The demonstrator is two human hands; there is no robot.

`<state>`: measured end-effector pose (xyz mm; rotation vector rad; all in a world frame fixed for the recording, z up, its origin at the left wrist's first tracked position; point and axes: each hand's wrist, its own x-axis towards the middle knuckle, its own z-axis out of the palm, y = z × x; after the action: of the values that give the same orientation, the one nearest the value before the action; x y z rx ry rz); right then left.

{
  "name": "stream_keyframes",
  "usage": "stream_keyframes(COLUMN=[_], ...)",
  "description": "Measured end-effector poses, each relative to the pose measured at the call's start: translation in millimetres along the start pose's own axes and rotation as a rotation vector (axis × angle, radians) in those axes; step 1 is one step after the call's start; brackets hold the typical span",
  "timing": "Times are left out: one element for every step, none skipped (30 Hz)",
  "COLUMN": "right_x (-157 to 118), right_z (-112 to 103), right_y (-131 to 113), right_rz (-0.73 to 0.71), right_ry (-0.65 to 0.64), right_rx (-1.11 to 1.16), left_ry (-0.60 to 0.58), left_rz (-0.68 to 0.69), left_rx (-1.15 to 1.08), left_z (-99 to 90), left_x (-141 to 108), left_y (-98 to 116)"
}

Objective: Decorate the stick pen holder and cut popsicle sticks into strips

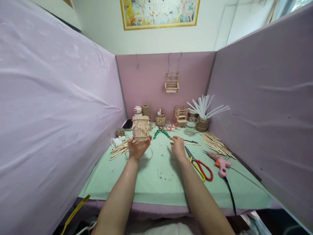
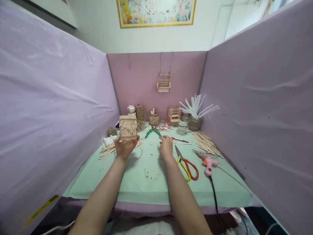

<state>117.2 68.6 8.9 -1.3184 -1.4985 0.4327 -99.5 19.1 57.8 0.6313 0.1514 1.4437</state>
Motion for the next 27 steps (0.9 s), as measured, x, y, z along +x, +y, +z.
stream_keyframes(right_x=[-3,-5,-6,-8,-8,-9,-9,-9,-10,-11,-11,-12,-13,-14,-15,-15,-16,-16,-16,-17,-17,-18,-18,-18,-19,-19,-19], right_z=[3,6,7,7,8,8,8,9,9,10,10,10,11,11,11,12,13,13,14,15,15,16,16,16,16,16,16], right_y=[-3,-5,-8,-10,-12,-14,-16,-18,-19,-20,-21,-21,-22,-22,-22,-23,-23,-24,-25,-25,-26,-26,-27,-27,-27,-27,-28], right_rz=[-0.015,-0.026,-0.037,-0.05,-0.067,-0.085,-0.102,-0.113,-0.116,-0.111,-0.1,-0.086,-0.072,-0.061,-0.052,-0.046,-0.043,-0.041,-0.041,-0.04,-0.039,-0.038,-0.036,-0.035,-0.034,-0.034,-0.034], right_ry=[-0.023,-0.042,-0.057,-0.067,-0.075,-0.082,-0.09,-0.1,-0.113,-0.126,-0.139,-0.152,-0.162,-0.172,-0.181,-0.191,-0.201,-0.211,-0.22,-0.228,-0.237,-0.246,-0.255,-0.263,-0.271,-0.277,-0.283], right_rx=[-0.013,-0.022,-0.026,-0.026,-0.021,-0.013,-0.001,0.011,0.023,0.033,0.041,0.047,0.052,0.056,0.06,0.065,0.069,0.071,0.072,0.072,0.07,0.067,0.064,0.061,0.058,0.055,0.053], left_ry=[0.001,0.002,0.004,0.006,0.008,0.011,0.012,0.012,0.013,0.014,0.016,0.02,0.025,0.03,0.033,0.031,0.025,0.017,0.008,0.002,0.001,0.004,0.014,0.029,0.048,0.069,0.093], left_rz=[-0.01,-0.02,-0.029,-0.039,-0.052,-0.066,-0.078,-0.089,-0.097,-0.102,-0.102,-0.102,-0.1,-0.098,-0.094,-0.087,-0.08,-0.072,-0.065,-0.058,-0.048,-0.035,-0.02,-0.006,0.002,0.005,0.002], left_rx=[0.003,0.004,0.0,-0.006,-0.015,-0.023,-0.031,-0.037,-0.04,-0.04,-0.037,-0.031,-0.025,-0.02,-0.016,-0.012,-0.009,-0.005,-0.001,0.002,0.001,-0.008,-0.026,-0.049,-0.075,-0.1,-0.12], left_z=[-1.4,-2.7,-4.0,-5.1,-5.9,-6.6,-7.0,-7.2,-7.3,-7.3,-7.1,-6.9,-6.5,-6.1,-5.5,-4.9,-4.4,-3.8,-3.4,-3.1,-3.0,-3.1,-3.5,-4.3,-5.3,-6.7,-8.3], left_x=[0,-1,-1,-1,-1,-1,0,1,2,3,3,4,5,5,6,6,6,6,6,7,7,8,8,9,9,10,11], left_y=[0,1,1,2,2,2,2,2,2,1,0,0,-1,-2,-3,-4,-5,-6,-7,-8,-9,-9,-10,-10,-10,-10,-10])
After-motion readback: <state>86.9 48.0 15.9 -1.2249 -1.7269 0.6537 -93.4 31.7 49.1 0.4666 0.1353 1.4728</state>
